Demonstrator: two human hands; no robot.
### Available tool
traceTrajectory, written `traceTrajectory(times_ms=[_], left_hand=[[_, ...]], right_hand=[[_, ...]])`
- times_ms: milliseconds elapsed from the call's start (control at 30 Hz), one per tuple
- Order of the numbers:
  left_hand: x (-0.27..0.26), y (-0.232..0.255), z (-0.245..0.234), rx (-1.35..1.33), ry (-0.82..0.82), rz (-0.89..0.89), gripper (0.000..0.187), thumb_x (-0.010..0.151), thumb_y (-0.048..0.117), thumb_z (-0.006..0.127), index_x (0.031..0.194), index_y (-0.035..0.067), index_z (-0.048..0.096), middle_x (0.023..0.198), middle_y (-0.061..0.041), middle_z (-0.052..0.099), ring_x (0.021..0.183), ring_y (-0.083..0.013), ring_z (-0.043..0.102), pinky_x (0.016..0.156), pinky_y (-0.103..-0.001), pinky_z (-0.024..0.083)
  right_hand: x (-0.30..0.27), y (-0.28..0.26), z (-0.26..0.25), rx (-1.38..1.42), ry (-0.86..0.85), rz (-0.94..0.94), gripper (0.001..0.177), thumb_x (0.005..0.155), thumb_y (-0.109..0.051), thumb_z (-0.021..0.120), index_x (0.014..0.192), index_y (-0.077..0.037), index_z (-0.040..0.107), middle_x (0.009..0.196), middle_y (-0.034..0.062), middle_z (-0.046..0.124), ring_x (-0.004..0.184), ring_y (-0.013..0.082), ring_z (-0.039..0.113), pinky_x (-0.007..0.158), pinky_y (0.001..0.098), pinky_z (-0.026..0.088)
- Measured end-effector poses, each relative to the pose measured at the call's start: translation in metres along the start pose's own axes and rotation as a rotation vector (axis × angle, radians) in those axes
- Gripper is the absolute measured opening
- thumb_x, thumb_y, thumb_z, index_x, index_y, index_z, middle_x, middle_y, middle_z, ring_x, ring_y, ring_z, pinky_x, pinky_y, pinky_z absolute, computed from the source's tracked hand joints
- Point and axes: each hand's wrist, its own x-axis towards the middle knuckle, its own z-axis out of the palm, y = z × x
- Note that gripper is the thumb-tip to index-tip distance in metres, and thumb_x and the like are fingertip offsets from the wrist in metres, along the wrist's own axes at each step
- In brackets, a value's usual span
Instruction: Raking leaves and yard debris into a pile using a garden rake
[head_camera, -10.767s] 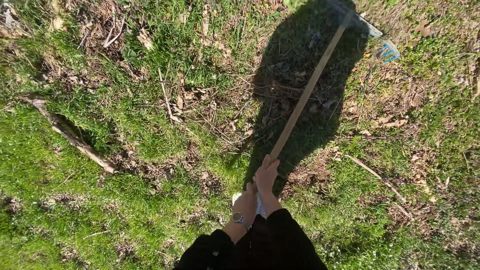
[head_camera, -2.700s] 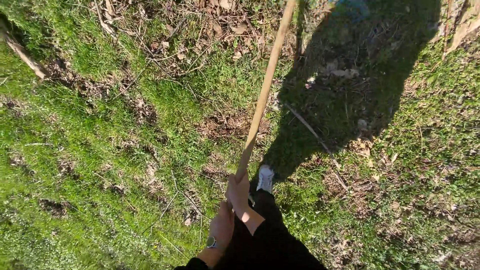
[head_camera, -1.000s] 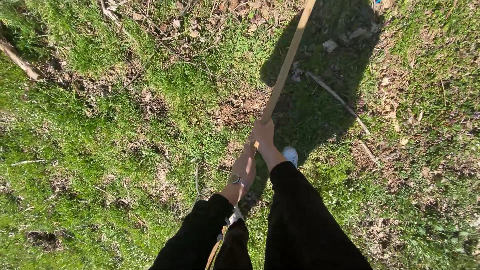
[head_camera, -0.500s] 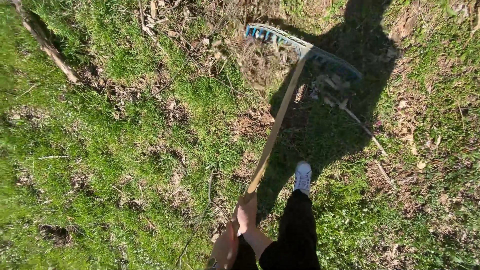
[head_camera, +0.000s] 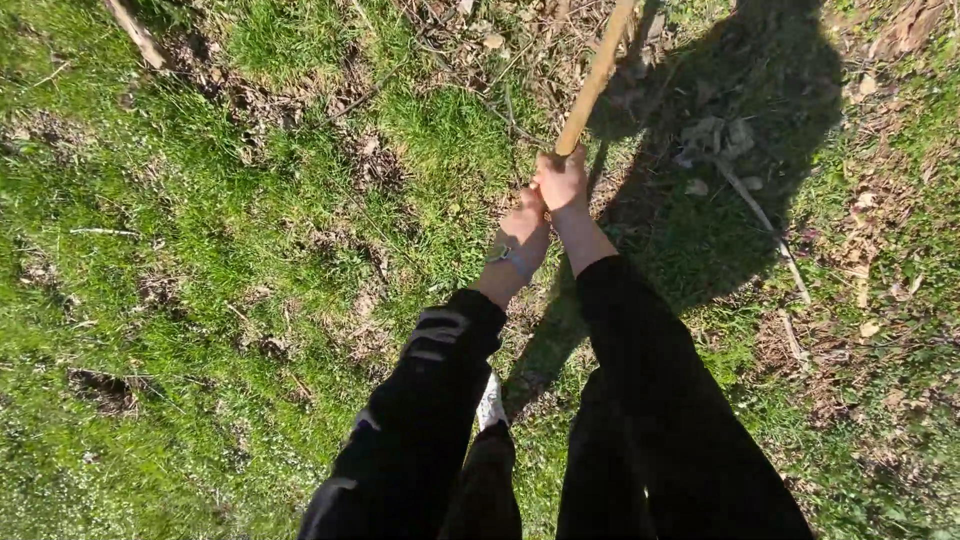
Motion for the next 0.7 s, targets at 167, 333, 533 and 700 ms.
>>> traceTrajectory(times_ms=[167, 333, 533, 700], left_hand=[[0.124, -0.074, -0.155, -0.723, -1.212, -0.392, 0.044, 0.105, 0.043, 0.045, 0.133, 0.012, 0.061, 0.096, -0.017, 0.079, 0.083, -0.0324, 0.078, 0.071, -0.045, 0.057], [0.055, -0.141, -0.194, -0.472, -1.294, 0.182, 0.052, 0.103, 0.017, 0.049, 0.151, 0.015, 0.031, 0.117, -0.024, 0.068, 0.094, -0.0408, 0.075, 0.072, -0.051, 0.064], [-0.056, -0.221, -0.243, -0.281, -1.400, 0.329, 0.062, 0.102, 0.019, 0.053, 0.154, 0.002, 0.023, 0.123, -0.027, 0.059, 0.082, -0.0360, 0.077, 0.058, -0.047, 0.066], [-0.077, -0.265, -0.324, -0.363, -1.431, 0.045, 0.063, 0.100, 0.032, 0.051, 0.152, 0.000, 0.035, 0.092, -0.027, 0.073, 0.085, -0.0462, 0.075, 0.063, -0.057, 0.062]], right_hand=[[-0.019, -0.016, -0.066, -1.240, 1.311, 0.052, 0.052, 0.100, -0.048, 0.054, 0.088, 0.002, 0.058, 0.075, 0.0196, 0.061, 0.047, 0.0346, 0.063, 0.037, 0.0486, 0.059], [-0.030, 0.086, 0.033, -2.154, 1.286, 0.605, 0.040, 0.101, -0.024, 0.064, 0.119, -0.015, 0.030, 0.096, 0.0127, 0.072, 0.087, 0.0308, 0.076, 0.069, 0.0455, 0.066], [-0.084, 0.130, 0.093, -1.957, 1.400, 0.614, 0.066, 0.102, -0.019, 0.059, 0.146, 0.003, 0.014, 0.111, 0.0288, 0.062, 0.091, 0.0393, 0.073, 0.071, 0.0497, 0.064], [-0.165, 0.173, 0.125, -1.981, 1.362, 0.533, 0.056, 0.093, -0.010, 0.057, 0.140, 0.003, 0.029, 0.089, 0.0329, 0.066, 0.087, 0.0540, 0.069, 0.075, 0.0626, 0.053]])
